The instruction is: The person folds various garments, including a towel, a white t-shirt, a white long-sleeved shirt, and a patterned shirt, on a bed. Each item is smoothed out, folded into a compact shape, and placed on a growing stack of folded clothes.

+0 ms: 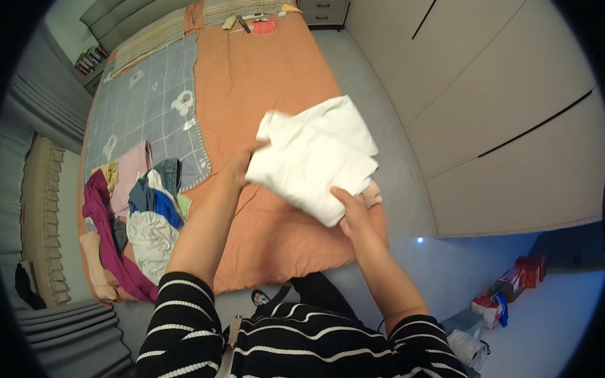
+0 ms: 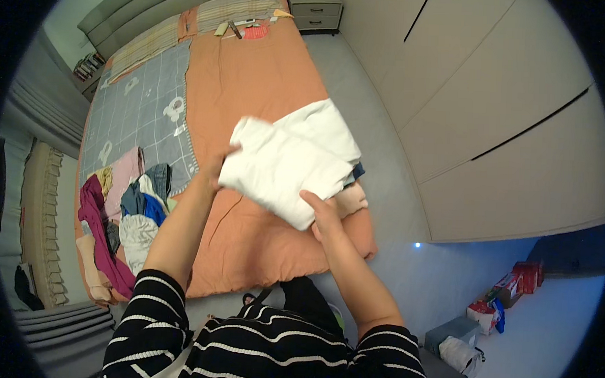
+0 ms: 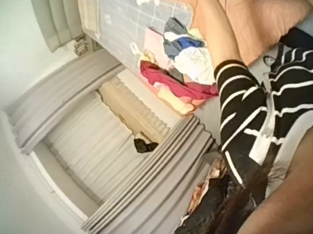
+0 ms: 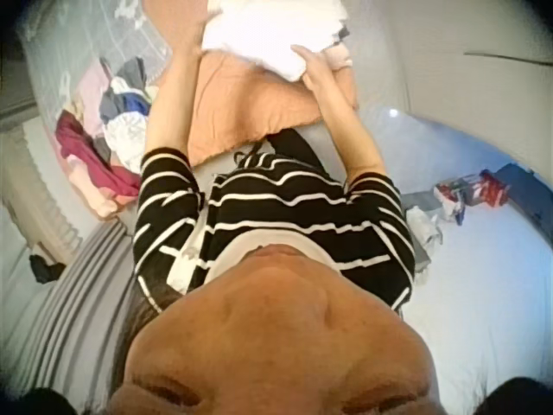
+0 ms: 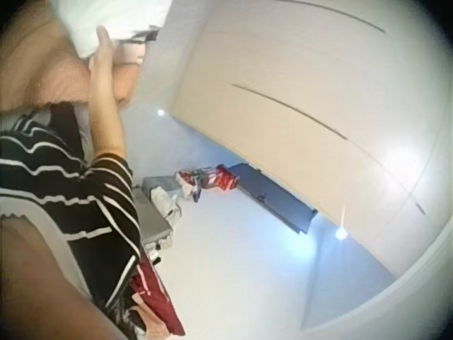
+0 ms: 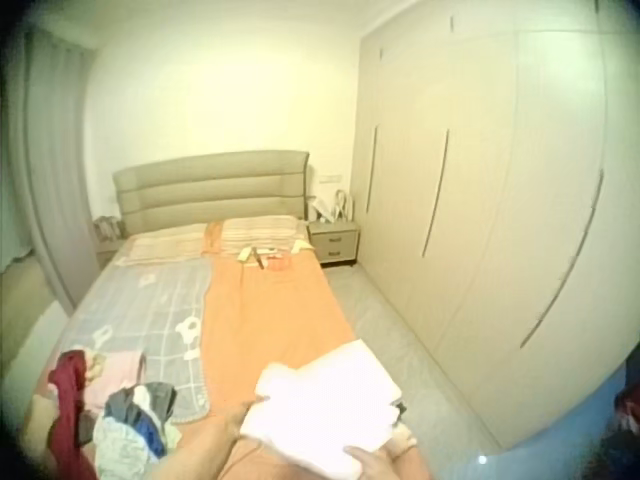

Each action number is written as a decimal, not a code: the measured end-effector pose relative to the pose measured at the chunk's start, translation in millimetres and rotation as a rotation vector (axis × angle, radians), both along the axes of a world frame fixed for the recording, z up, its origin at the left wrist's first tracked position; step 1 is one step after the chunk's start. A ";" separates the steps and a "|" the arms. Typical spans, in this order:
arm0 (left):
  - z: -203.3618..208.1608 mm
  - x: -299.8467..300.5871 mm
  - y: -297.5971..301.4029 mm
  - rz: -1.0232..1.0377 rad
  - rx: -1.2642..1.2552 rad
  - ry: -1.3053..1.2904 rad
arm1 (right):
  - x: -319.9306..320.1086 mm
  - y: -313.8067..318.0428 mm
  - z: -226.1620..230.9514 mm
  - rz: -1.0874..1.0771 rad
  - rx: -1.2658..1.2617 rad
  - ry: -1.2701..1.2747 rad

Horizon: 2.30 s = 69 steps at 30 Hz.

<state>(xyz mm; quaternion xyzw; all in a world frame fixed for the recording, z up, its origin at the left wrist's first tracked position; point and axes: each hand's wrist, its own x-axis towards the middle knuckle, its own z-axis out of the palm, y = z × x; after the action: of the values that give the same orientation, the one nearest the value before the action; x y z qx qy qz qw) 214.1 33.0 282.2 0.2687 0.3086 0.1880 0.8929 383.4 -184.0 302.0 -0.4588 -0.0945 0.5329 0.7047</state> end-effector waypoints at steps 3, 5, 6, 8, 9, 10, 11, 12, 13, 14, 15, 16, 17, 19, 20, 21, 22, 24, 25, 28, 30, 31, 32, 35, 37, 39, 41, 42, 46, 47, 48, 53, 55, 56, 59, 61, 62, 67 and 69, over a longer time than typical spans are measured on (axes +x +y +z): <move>15.5 59.2 43.4 0.377 0.225 0.136 | 40.6 41.4 -16.9 -0.067 0.101 -0.035; 12.2 84.8 44.6 0.515 0.412 0.315 | 66.9 65.4 -45.7 -0.147 -0.004 0.083; 2.0 92.8 37.9 0.448 0.397 0.341 | 82.2 74.2 -61.9 -0.190 -0.059 0.135; -35.6 88.6 18.2 0.318 0.364 0.436 | 101.0 83.2 -100.7 -0.151 -0.272 0.231; -52.9 80.9 4.2 0.249 0.359 0.503 | 105.3 85.9 -115.4 -0.164 -0.326 0.286; -68.0 72.1 -11.4 0.179 0.353 0.568 | 108.8 87.7 -126.9 -0.178 -0.381 0.339; -77.6 61.8 -25.5 0.128 0.326 0.592 | 109.4 87.1 -134.9 -0.162 -0.335 0.348; -85.7 54.3 -37.8 0.073 0.294 0.610 | 112.3 86.8 -138.1 -0.143 -0.349 0.346; -88.0 47.7 -47.1 0.039 0.277 0.637 | 112.8 85.1 -138.0 -0.124 -0.364 0.344; -88.7 43.0 -54.9 0.002 0.261 0.662 | 113.9 82.0 -136.6 -0.107 -0.380 0.341; -89.5 38.3 -61.2 -0.032 0.244 0.688 | 114.0 77.1 -131.0 -0.067 -0.425 0.360; -94.0 34.4 -63.9 -0.034 0.269 0.679 | 113.8 74.5 -121.1 -0.022 -0.465 0.377; -102.3 31.7 -65.9 -0.037 0.295 0.669 | 111.7 71.7 -116.6 0.022 -0.505 0.393; -106.5 38.1 -67.7 -0.050 0.310 0.624 | 104.9 58.6 -134.6 -0.133 -0.737 0.141; -101.6 47.6 -68.6 -0.053 0.304 0.591 | 102.0 50.1 -153.8 -0.215 -0.725 -0.038; -99.5 55.4 -68.8 -0.055 0.298 0.561 | 98.2 41.7 -174.7 -0.292 -0.723 -0.222; -100.4 55.1 -66.0 -0.062 0.313 0.562 | 88.7 55.6 -156.2 -0.225 -0.565 -0.587; -110.0 52.1 -65.1 -0.080 0.334 0.568 | 75.4 90.1 -109.3 -0.072 -0.185 -1.277; -115.4 49.2 -69.0 -0.071 0.333 0.558 | 69.9 111.2 -77.1 0.032 -0.283 -1.501; -118.0 55.3 -75.7 -0.073 0.356 0.505 | 98.7 158.0 -79.7 0.459 -0.603 -1.800; -102.2 53.9 -83.4 -0.092 0.370 0.490 | 126.0 163.4 -101.6 0.698 -0.771 -1.865; -106.8 42.8 -86.3 -0.073 0.372 0.481 | 124.8 167.7 -101.9 0.698 -0.805 -1.853; -110.7 31.0 -87.2 -0.056 0.371 0.487 | 122.7 171.3 -101.4 0.697 -0.841 -1.842; -119.1 -0.8 -93.2 0.007 0.350 0.497 | 119.5 176.2 -96.8 0.749 -0.839 -1.819; -120.4 -19.1 -94.7 0.048 0.317 0.510 | 119.1 169.7 -91.9 0.727 -0.790 -1.805; -115.2 -34.0 -95.8 0.078 0.269 0.518 | 109.9 159.0 -90.3 0.653 -0.756 -1.822; -106.1 -50.7 -100.5 0.088 0.226 0.539 | 99.1 146.5 -93.1 0.567 -0.751 -1.854; -99.9 -58.7 -104.1 0.082 0.208 0.550 | 97.8 142.7 -90.3 0.557 -0.748 -1.869; -136.4 -102.1 -117.3 0.092 0.305 0.573 | 75.8 149.0 -80.0 0.489 -0.723 -1.946; -143.1 -109.0 -116.7 0.090 0.320 0.577 | 74.1 152.7 -80.4 0.486 -0.723 -1.949; -143.1 -110.7 -117.7 0.089 0.329 0.581 | 74.9 154.9 -81.1 0.490 -0.724 -1.954; -132.0 -97.8 -117.6 0.029 0.480 0.628 | 79.3 159.6 -103.1 0.475 -0.225 -2.106; -122.9 -81.9 -113.5 -0.051 0.616 0.679 | 89.1 167.7 -104.8 0.316 -0.259 -2.049; -120.2 -67.2 -107.6 -0.078 0.807 0.694 | 96.8 172.1 -103.4 0.237 -0.276 -2.019; -113.6 2.7 -72.3 -0.142 1.283 0.690 | 132.4 187.0 -107.1 -0.016 -0.214 -1.977; -99.9 59.8 -42.7 -0.149 1.484 0.669 | 152.9 199.1 -119.5 -0.041 -0.167 -1.967; -95.4 84.9 -31.4 -0.146 1.579 0.662 | 158.5 203.3 -126.6 -0.032 -0.180 -1.966; -103.1 153.1 -6.1 -0.377 1.652 0.940 | 164.0 218.0 -145.2 -0.102 -0.224 -1.992; -116.8 162.5 -6.1 -0.366 1.691 0.928 | 168.5 221.3 -146.2 -0.087 -0.240 -2.042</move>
<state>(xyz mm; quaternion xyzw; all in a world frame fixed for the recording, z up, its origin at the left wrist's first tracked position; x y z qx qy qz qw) 376.6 26.9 165.4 0.9104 0.3462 0.0814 0.2116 551.9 37.3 155.8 -0.7634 -0.5781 -0.1312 0.2566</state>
